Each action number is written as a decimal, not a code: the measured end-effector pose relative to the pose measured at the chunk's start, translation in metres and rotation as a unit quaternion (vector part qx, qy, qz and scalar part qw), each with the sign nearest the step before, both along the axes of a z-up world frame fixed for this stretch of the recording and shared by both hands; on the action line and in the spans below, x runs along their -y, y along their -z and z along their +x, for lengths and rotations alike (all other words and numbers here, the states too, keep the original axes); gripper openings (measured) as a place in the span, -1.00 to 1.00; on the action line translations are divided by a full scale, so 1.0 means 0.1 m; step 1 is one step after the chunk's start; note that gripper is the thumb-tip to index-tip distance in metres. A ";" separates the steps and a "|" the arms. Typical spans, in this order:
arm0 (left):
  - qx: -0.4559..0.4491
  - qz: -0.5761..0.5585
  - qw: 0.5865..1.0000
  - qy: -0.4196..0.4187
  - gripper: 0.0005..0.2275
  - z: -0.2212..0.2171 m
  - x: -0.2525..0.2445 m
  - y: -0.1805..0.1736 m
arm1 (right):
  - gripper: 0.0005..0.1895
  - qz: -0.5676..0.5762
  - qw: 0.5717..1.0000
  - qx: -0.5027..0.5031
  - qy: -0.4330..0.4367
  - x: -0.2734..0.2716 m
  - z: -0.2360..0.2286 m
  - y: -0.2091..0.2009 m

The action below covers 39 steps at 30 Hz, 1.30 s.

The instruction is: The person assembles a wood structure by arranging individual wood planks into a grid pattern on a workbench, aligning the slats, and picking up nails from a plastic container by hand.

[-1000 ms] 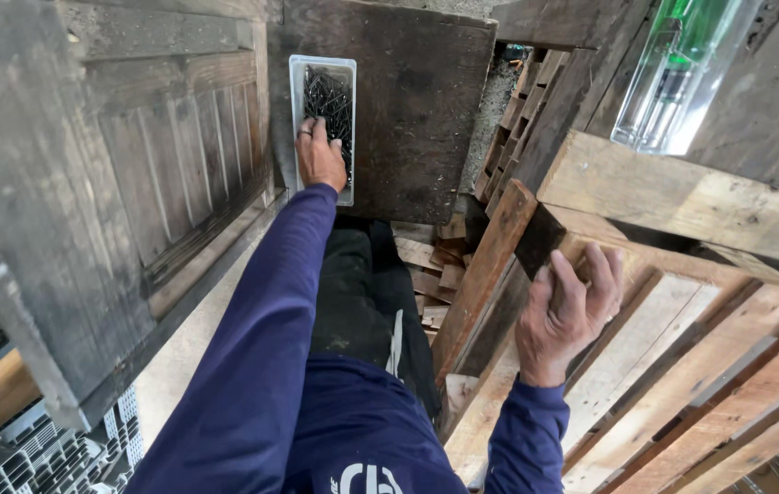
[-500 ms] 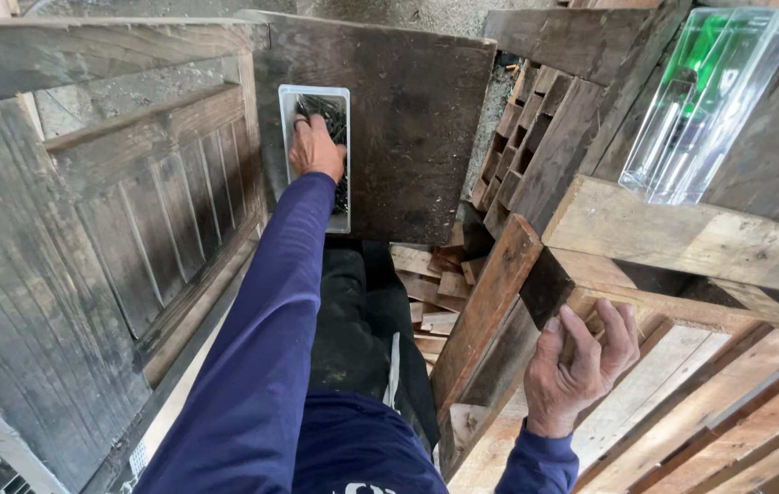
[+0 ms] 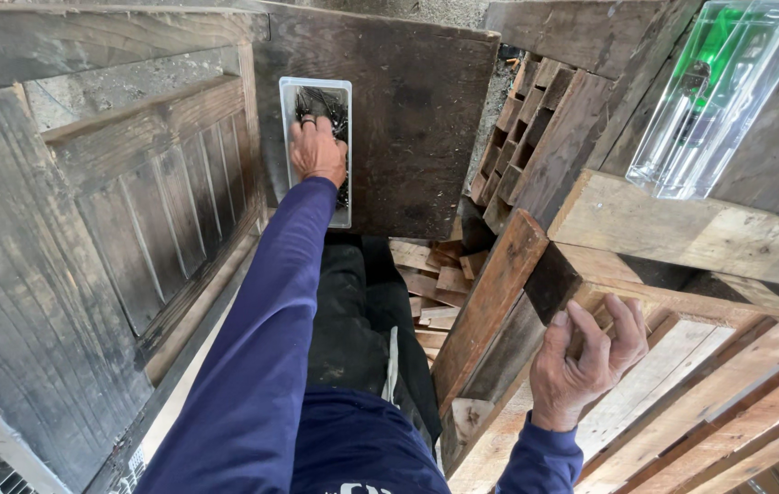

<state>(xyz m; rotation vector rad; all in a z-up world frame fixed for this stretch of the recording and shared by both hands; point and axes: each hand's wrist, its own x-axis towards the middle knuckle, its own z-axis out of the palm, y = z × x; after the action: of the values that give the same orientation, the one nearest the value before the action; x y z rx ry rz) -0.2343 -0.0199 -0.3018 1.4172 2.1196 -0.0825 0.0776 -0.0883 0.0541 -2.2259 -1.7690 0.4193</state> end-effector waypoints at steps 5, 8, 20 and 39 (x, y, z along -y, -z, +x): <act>0.103 0.023 0.994 -0.035 -0.77 -0.15 0.19 -0.21 | -0.78 0.005 1.000 -0.006 -0.001 0.00 0.02 0.03; 0.114 0.049 0.990 -0.064 -0.79 -0.18 0.25 -0.27 | -0.79 0.010 1.000 -0.024 0.008 0.01 0.02 0.04; 0.129 0.101 0.972 -0.169 -0.63 -0.28 0.45 -0.28 | -0.79 0.012 1.000 -0.027 0.009 -0.06 -0.03 0.00; 0.631 0.002 0.522 -0.574 -0.77 -0.40 0.57 -0.07 | -0.81 0.003 0.999 -0.049 0.022 -0.03 -0.01 0.01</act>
<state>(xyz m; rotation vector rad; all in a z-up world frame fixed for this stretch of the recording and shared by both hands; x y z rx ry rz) -0.2745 -0.0773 -0.2949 -0.3585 1.2091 1.0991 0.0769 -0.0855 0.0534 -2.1965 -1.6662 0.5034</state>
